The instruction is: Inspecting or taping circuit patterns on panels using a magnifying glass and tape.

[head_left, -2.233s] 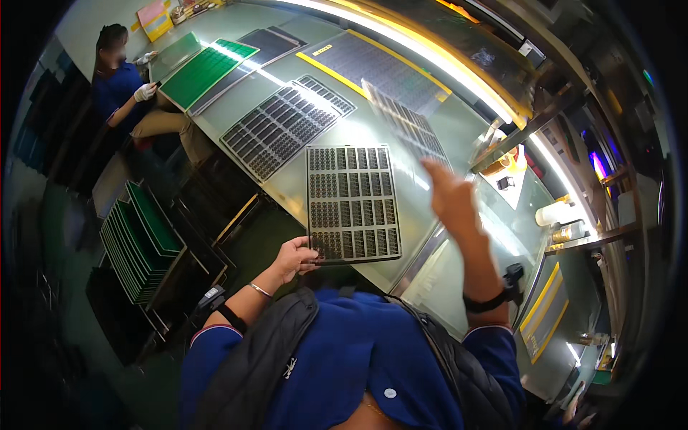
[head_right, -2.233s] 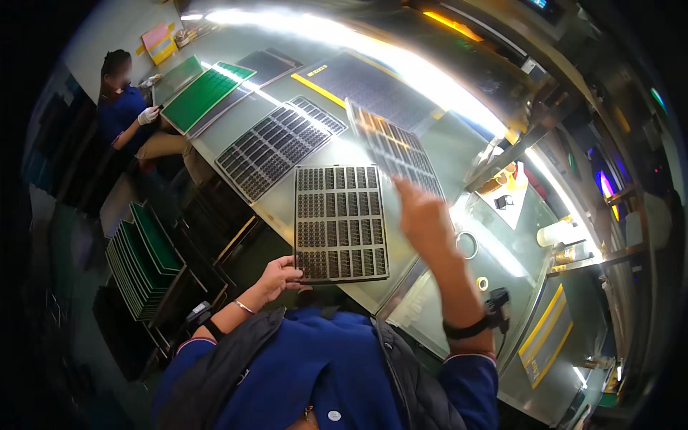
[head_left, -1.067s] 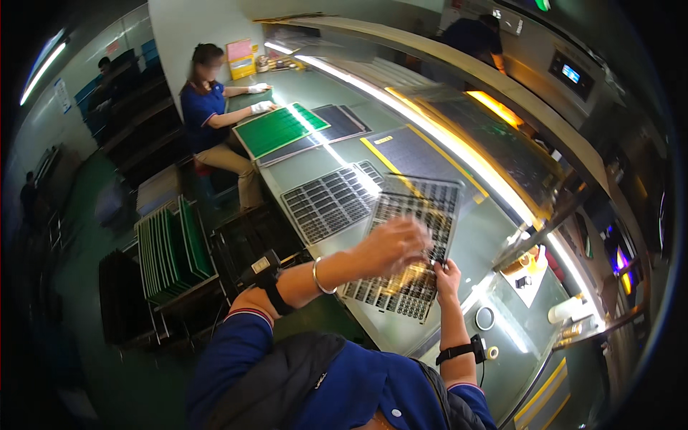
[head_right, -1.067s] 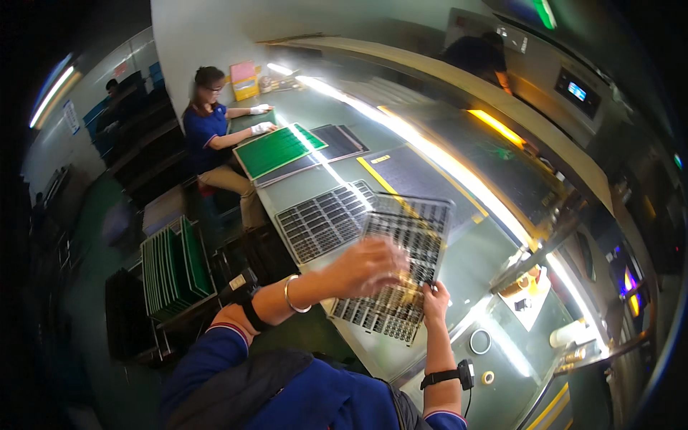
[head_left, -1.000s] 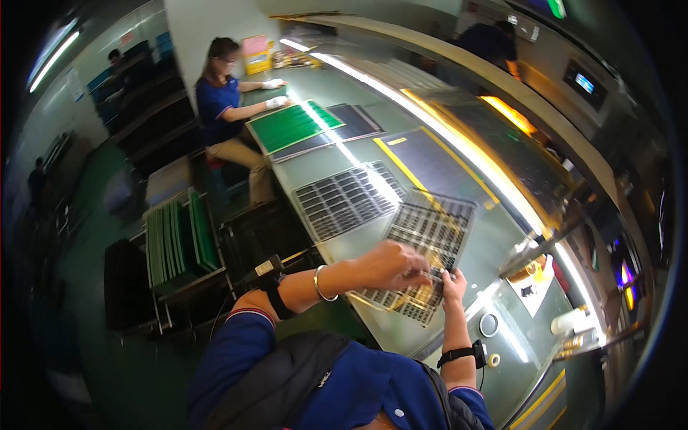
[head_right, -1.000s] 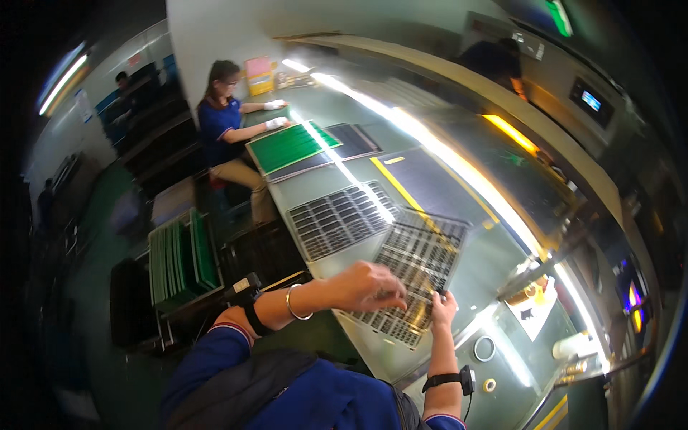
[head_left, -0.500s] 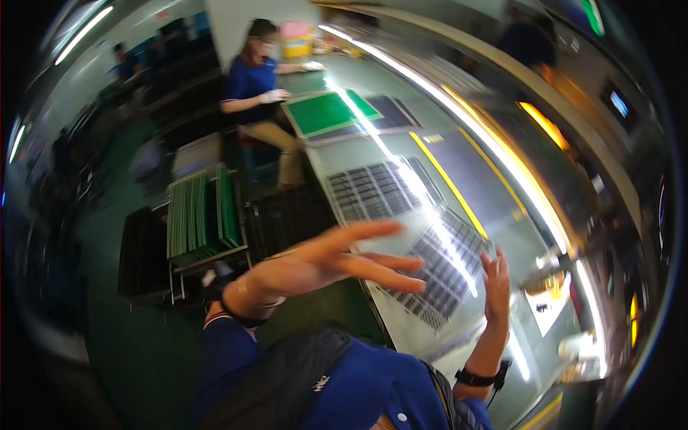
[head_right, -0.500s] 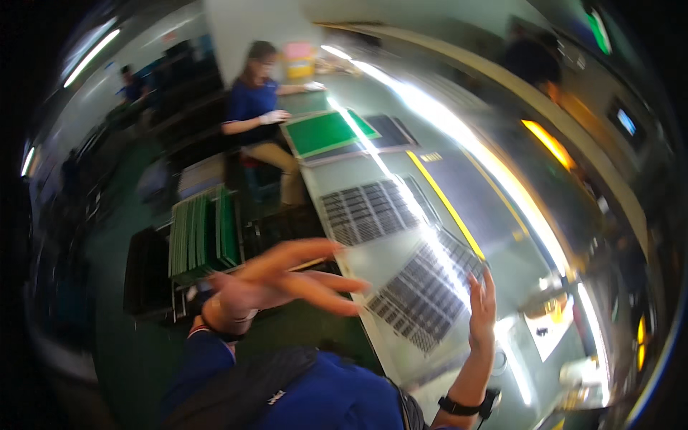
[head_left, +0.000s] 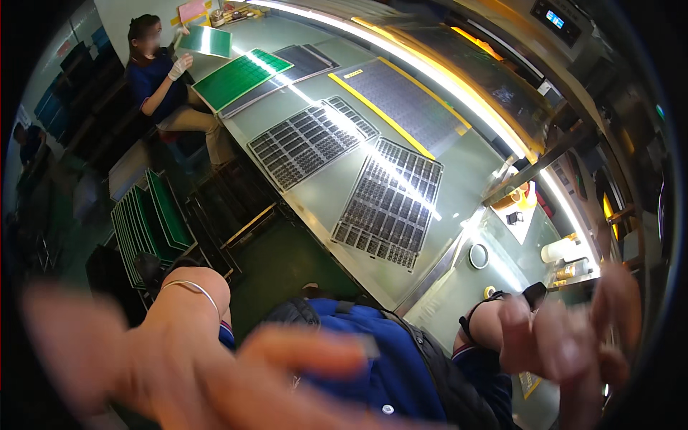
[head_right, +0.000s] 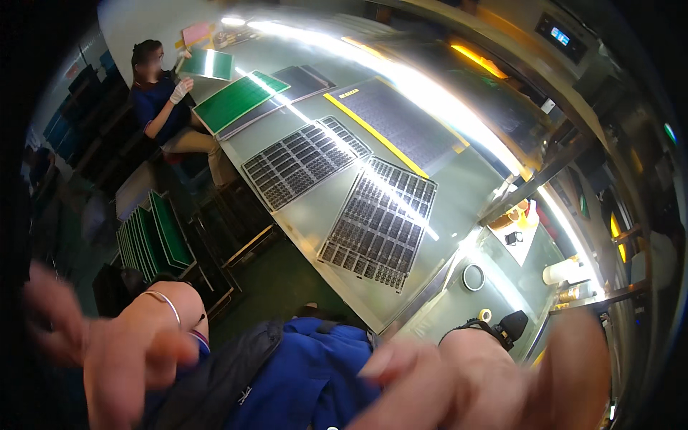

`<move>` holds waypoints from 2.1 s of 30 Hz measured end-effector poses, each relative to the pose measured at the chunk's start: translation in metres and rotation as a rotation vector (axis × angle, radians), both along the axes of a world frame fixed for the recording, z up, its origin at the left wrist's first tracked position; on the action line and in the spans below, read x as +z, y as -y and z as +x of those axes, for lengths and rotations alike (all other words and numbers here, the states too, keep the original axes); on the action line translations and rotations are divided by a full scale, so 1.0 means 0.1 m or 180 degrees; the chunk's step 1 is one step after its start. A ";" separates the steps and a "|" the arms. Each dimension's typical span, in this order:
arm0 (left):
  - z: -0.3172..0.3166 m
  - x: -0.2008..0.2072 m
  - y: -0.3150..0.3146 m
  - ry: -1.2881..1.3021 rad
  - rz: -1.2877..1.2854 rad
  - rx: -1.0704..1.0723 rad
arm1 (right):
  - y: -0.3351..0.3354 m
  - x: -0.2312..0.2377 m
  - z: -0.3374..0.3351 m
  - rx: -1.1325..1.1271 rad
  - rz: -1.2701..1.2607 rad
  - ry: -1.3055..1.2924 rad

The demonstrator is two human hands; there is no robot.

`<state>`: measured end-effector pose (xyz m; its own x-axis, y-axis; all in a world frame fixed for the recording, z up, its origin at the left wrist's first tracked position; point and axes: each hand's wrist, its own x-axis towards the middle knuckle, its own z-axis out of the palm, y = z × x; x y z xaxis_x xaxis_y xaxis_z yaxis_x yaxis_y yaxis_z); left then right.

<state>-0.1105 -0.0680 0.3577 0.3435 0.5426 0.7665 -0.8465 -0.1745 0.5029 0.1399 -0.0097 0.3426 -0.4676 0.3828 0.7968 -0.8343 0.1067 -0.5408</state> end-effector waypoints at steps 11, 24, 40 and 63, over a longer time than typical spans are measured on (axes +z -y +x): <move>-0.10 -0.24 -0.03 -0.2329 0.2716 0.4492 | -0.05 0.22 -0.30 -0.1538 0.1814 0.1428; -0.08 -0.34 0.03 -0.2564 0.2783 0.4428 | 0.02 0.05 -0.19 -0.1288 0.1567 0.0357; -0.09 -0.23 -0.06 -0.2893 0.2954 0.3801 | 0.08 -0.20 0.14 -0.2975 0.2038 -0.0460; -0.10 -0.14 0.06 -0.2863 0.3256 0.4070 | 0.23 -0.25 0.30 -0.3585 0.2316 -0.0740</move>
<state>-0.1207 -0.0738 0.3432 0.5866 0.2709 0.7632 0.4500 -0.8926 -0.0290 0.1704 -0.0325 0.3181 -0.0117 -0.0726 0.9973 -0.1695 0.9831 0.0696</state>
